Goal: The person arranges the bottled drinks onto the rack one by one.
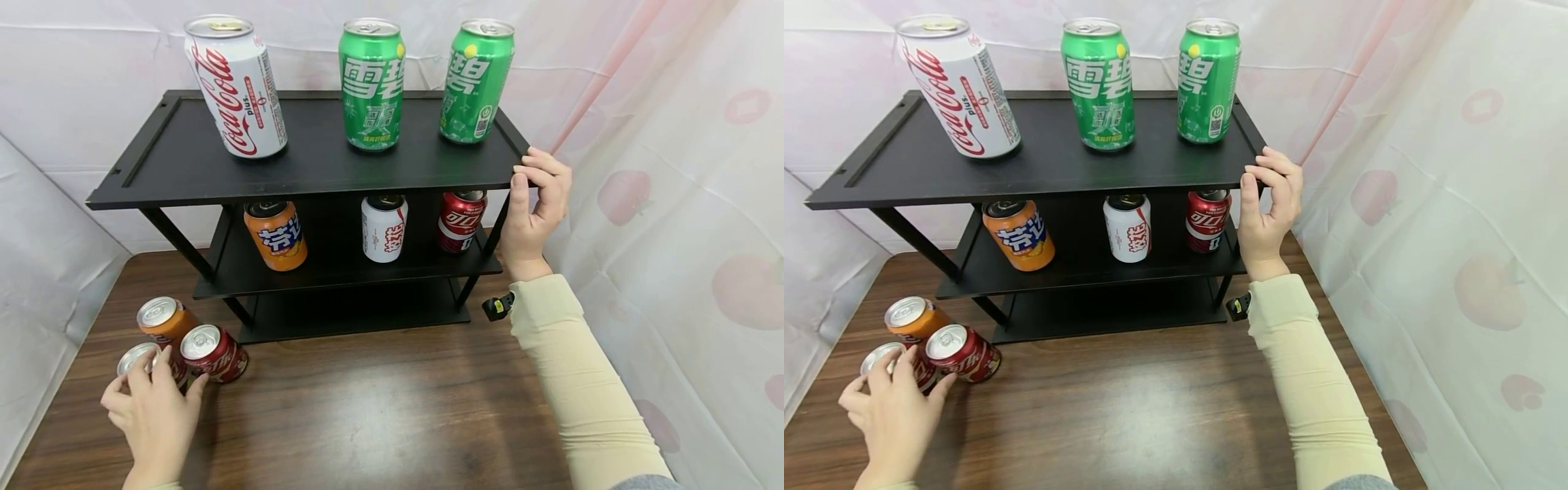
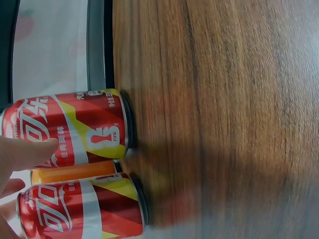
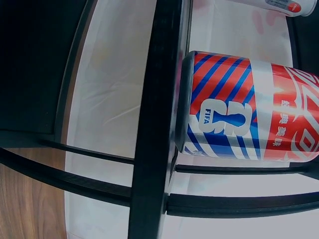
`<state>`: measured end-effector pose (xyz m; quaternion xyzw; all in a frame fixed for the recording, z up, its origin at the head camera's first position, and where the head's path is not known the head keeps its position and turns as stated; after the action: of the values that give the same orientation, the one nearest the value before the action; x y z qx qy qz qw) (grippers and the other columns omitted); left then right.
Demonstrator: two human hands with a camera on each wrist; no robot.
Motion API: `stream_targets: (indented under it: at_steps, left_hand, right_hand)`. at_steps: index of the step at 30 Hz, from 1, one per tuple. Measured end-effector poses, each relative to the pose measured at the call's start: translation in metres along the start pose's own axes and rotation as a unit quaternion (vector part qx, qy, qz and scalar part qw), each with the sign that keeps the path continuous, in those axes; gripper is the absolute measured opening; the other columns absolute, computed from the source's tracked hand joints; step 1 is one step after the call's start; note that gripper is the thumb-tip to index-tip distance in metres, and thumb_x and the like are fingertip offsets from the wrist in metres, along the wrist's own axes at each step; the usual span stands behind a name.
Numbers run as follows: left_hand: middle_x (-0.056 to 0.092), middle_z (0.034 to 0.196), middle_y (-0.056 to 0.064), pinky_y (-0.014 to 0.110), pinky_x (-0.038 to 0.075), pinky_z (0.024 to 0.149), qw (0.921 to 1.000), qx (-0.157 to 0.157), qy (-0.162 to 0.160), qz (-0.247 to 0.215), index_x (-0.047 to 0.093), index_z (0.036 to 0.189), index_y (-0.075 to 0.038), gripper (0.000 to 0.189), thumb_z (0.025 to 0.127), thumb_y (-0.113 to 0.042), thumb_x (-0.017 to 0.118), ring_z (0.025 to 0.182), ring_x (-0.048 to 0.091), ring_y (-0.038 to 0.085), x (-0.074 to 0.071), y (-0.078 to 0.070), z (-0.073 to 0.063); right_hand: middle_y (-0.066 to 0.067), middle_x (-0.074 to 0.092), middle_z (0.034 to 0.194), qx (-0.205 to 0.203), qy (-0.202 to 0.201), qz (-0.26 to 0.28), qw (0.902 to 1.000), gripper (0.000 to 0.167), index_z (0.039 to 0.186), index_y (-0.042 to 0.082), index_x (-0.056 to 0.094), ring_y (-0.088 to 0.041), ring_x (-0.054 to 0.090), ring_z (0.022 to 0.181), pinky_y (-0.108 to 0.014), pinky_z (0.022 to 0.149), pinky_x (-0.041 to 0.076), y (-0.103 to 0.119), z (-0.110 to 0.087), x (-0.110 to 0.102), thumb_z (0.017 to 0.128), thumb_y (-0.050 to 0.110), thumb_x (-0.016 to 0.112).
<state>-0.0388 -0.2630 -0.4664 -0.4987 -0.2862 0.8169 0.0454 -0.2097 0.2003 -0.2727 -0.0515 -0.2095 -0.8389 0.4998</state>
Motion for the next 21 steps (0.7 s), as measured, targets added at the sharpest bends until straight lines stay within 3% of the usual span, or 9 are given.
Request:
stream_targets:
  at_steps: [12,21]
  left_hand:
    - [0.034,0.15,0.031,0.08,0.022,0.099,0.9989,0.036,-0.029,0.0,0.05,0.135,0.005,0.072,0.069,0.002,0.081,0.143,0.012,0.056,0.0,0.008,0.01]
    - [0.029,0.151,0.035,0.08,0.026,0.098,1.0,0.003,0.001,0.005,0.046,0.14,0.004,0.074,0.073,0.002,0.078,0.144,0.013,0.056,0.0,0.014,0.021]
  right_hand:
    - [-0.021,0.061,0.094,0.001,-0.001,0.001,1.0,0.05,0.083,-0.011,0.062,-0.049,0.056,0.104,-0.049,0.101,0.045,-0.001,-0.001,0.0,0.092,0.038,0.064]
    - [-0.019,0.062,0.095,0.001,-0.002,0.004,1.0,0.05,0.083,-0.012,0.062,-0.044,0.058,0.105,-0.05,0.102,0.044,-0.002,-0.001,0.0,0.092,0.038,0.064]
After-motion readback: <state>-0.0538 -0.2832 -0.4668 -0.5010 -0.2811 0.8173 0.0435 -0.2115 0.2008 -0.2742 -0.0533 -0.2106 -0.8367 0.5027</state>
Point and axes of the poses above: each hand's wrist, its own z-axis towards the middle knuckle, its own x-axis out of the palm, y = z × x, the point moved 2 cm from there along z, towards the middle knuckle
